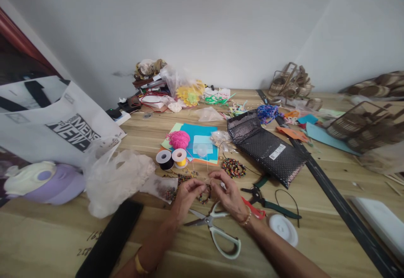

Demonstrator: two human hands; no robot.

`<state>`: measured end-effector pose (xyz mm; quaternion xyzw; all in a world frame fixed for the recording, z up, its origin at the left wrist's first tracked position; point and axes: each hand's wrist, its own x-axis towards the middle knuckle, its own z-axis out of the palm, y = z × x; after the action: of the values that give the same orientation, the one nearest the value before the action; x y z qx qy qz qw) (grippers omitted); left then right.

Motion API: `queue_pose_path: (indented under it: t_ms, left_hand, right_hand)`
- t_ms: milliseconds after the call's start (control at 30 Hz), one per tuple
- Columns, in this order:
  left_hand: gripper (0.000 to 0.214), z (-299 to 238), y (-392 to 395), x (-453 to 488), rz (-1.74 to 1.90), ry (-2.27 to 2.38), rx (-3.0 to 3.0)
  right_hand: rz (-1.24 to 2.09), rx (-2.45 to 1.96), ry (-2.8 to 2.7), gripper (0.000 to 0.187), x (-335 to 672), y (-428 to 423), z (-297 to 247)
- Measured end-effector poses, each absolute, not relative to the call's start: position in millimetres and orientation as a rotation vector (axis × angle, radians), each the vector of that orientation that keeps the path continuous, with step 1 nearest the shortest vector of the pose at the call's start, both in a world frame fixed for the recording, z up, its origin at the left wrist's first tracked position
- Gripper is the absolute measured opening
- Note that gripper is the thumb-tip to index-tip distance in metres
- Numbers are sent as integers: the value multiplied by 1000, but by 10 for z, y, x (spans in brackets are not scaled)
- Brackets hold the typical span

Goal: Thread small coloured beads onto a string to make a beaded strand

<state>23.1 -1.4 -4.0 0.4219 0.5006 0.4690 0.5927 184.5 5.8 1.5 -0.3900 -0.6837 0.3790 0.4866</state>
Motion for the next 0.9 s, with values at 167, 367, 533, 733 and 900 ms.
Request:
queue_pose_path:
  t_ms: [167, 367, 533, 733, 900]
  left_hand:
    - [20, -75, 13, 210, 1152, 1163, 905]
    - [17, -73, 6, 208, 1137, 1187, 946]
    - [14, -76, 11, 218, 1136, 1224, 1020]
    - [8, -71, -11, 225, 1113, 1253, 1253]
    - [8, -36, -78, 246, 1034, 1336, 1467]
  right_hand:
    - [668, -909, -1809, 11, 1856, 37, 22]
    - [562, -930, -1915, 4, 1818, 2, -38]
    - [513, -908, -1951, 12, 1820, 26, -81]
    - [188, -833, -2186, 17, 1860, -4, -32]
    - [172, -765, -2341, 26, 1870, -39, -20]
